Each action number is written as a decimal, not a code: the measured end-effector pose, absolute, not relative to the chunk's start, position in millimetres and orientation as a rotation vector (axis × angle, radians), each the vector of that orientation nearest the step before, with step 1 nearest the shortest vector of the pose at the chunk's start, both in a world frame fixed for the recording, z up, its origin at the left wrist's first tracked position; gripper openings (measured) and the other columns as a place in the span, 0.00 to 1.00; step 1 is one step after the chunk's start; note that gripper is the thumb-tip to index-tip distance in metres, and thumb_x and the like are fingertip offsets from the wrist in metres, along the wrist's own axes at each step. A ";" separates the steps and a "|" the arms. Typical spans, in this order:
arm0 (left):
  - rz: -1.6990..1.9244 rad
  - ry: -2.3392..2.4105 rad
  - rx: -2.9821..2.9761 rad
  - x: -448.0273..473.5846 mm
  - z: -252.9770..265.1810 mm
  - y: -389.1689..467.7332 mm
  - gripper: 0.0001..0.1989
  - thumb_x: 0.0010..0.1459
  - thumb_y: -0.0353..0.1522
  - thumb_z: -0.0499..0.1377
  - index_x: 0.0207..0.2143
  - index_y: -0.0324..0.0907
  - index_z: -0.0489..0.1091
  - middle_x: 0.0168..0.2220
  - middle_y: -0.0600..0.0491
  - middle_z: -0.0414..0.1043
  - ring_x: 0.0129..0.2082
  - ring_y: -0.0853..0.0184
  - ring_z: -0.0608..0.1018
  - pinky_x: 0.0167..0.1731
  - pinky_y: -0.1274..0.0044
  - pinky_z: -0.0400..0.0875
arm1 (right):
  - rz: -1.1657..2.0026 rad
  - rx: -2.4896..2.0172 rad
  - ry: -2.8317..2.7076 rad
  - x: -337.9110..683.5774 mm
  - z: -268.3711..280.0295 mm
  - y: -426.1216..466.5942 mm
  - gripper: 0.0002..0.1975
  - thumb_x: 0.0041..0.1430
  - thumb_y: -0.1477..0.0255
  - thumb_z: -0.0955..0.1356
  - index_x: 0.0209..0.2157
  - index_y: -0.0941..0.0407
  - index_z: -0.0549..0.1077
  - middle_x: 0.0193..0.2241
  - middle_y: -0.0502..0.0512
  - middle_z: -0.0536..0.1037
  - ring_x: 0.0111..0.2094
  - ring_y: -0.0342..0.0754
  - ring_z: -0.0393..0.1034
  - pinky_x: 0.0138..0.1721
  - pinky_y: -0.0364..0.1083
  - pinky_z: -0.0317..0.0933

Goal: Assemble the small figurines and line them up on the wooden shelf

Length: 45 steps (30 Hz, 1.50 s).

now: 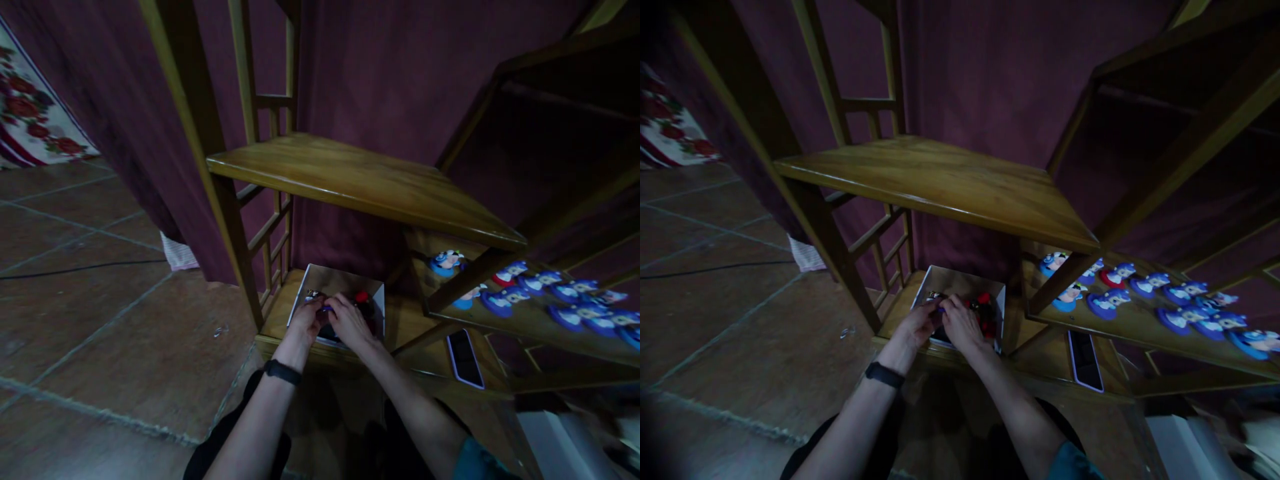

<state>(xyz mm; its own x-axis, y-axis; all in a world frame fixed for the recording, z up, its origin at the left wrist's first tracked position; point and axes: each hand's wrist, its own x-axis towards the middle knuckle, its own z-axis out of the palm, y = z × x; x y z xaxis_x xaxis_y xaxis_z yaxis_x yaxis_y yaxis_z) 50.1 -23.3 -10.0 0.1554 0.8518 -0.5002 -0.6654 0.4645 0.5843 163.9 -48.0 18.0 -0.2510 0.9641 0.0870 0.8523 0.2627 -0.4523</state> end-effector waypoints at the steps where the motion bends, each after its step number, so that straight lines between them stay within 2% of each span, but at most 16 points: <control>1: 1.146 0.896 0.245 48.0 -9.5 -22.5 0.10 0.48 0.18 0.53 0.31 0.37 0.67 0.24 0.51 0.70 0.22 0.70 0.74 0.23 0.78 0.71 | 0.513 -1.577 -2.174 163.6 16.6 -46.1 0.13 0.56 0.77 0.60 0.41 0.53 0.69 0.42 0.52 0.69 0.41 0.44 0.67 0.41 0.41 0.58; 4: 1.247 0.927 0.248 37.4 -4.3 -20.2 0.18 0.43 0.13 0.51 0.35 0.38 0.66 0.27 0.51 0.70 0.25 0.69 0.75 0.28 0.76 0.73 | 0.657 -1.470 -1.983 169.6 10.0 -31.9 0.15 0.55 0.78 0.58 0.42 0.53 0.69 0.40 0.51 0.72 0.40 0.43 0.68 0.43 0.42 0.60; 7: 1.339 0.991 0.259 24.3 3.5 -18.8 0.22 0.40 0.12 0.51 0.36 0.39 0.65 0.29 0.53 0.70 0.27 0.70 0.75 0.32 0.73 0.74 | 0.682 -1.572 -1.863 174.1 -1.0 -12.0 0.14 0.56 0.78 0.58 0.41 0.54 0.70 0.40 0.51 0.73 0.41 0.43 0.68 0.45 0.43 0.60; 12: 1.490 1.081 0.223 7.3 12.7 -17.4 0.19 0.41 0.14 0.51 0.33 0.41 0.65 0.28 0.56 0.68 0.25 0.73 0.73 0.32 0.73 0.74 | 0.598 -1.753 -2.060 159.1 -20.1 7.6 0.15 0.57 0.79 0.60 0.43 0.54 0.71 0.44 0.52 0.73 0.47 0.44 0.65 0.49 0.43 0.56; 20: 1.408 1.021 0.160 -5.7 10.7 -15.3 0.15 0.43 0.16 0.51 0.33 0.39 0.65 0.26 0.53 0.70 0.25 0.70 0.75 0.32 0.72 0.74 | 0.336 -1.397 -2.684 132.5 -36.2 4.5 0.17 0.57 0.78 0.60 0.47 0.53 0.68 0.50 0.55 0.68 0.51 0.50 0.58 0.52 0.49 0.53; 24: 1.372 0.982 0.176 -7.1 8.5 -14.5 0.16 0.44 0.16 0.51 0.34 0.39 0.66 0.28 0.52 0.71 0.27 0.69 0.76 0.34 0.70 0.74 | 0.212 -1.551 -2.690 126.6 -42.0 4.2 0.17 0.59 0.77 0.59 0.49 0.57 0.66 0.54 0.62 0.62 0.55 0.53 0.55 0.54 0.51 0.50; 27: 1.345 0.966 0.191 -6.6 7.9 -14.1 0.16 0.44 0.17 0.52 0.34 0.39 0.66 0.28 0.52 0.71 0.27 0.69 0.76 0.34 0.69 0.74 | 0.236 -1.659 -2.606 124.8 -37.7 4.3 0.16 0.59 0.77 0.58 0.48 0.59 0.66 0.55 0.65 0.60 0.55 0.53 0.56 0.53 0.50 0.51; 31: 1.326 0.950 0.199 -5.9 8.8 -14.7 0.14 0.45 0.17 0.52 0.34 0.38 0.67 0.29 0.51 0.72 0.28 0.68 0.76 0.33 0.70 0.75 | 0.489 -1.763 -2.278 133.6 -23.8 2.3 0.15 0.54 0.74 0.64 0.46 0.57 0.65 0.48 0.61 0.69 0.48 0.50 0.64 0.46 0.48 0.58; 34: 1.299 0.935 0.210 -4.7 10.7 -16.4 0.14 0.46 0.18 0.53 0.35 0.37 0.68 0.29 0.49 0.73 0.28 0.68 0.77 0.32 0.72 0.75 | 0.980 -1.729 -1.671 152.9 -14.4 -4.5 0.14 0.53 0.68 0.66 0.42 0.56 0.65 0.37 0.54 0.74 0.36 0.47 0.70 0.36 0.45 0.64; 37: 1.247 0.931 0.249 -0.2 12.0 -18.5 0.13 0.47 0.18 0.53 0.36 0.37 0.68 0.30 0.48 0.73 0.28 0.67 0.77 0.31 0.74 0.75 | 1.432 -1.389 -1.065 178.3 -7.8 -19.6 0.15 0.52 0.64 0.67 0.40 0.55 0.67 0.30 0.50 0.75 0.26 0.43 0.70 0.27 0.42 0.66; 40: 1.206 0.909 0.278 9.3 11.1 -21.3 0.14 0.48 0.17 0.53 0.36 0.37 0.68 0.30 0.48 0.74 0.28 0.67 0.77 0.32 0.74 0.74 | 1.588 -1.160 -0.721 198.5 -3.1 -37.9 0.12 0.50 0.65 0.70 0.35 0.56 0.70 0.27 0.50 0.76 0.24 0.40 0.70 0.28 0.42 0.68; 43: 1.169 0.888 0.293 22.5 8.6 -25.7 0.14 0.46 0.16 0.55 0.35 0.37 0.68 0.29 0.48 0.74 0.28 0.67 0.77 0.33 0.73 0.74 | 1.602 -1.090 -0.568 207.3 0.5 -50.0 0.08 0.49 0.68 0.71 0.29 0.58 0.71 0.25 0.51 0.76 0.26 0.41 0.72 0.32 0.42 0.70; 45: 1.140 0.887 0.312 31.1 7.3 -29.2 0.13 0.46 0.16 0.56 0.33 0.37 0.68 0.29 0.48 0.74 0.27 0.67 0.77 0.33 0.72 0.74 | 1.583 -1.052 -0.546 208.8 3.0 -52.9 0.08 0.47 0.70 0.72 0.29 0.58 0.72 0.26 0.51 0.77 0.28 0.42 0.73 0.34 0.43 0.70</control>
<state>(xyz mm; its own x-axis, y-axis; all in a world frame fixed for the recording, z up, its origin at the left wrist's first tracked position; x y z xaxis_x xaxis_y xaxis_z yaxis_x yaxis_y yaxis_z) 31.1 -29.2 7.3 0.1335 0.8830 -0.4500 -0.6531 0.4199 0.6302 208.8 -52.9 3.0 -0.0005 0.9401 -0.3408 -0.5306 -0.2891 -0.7968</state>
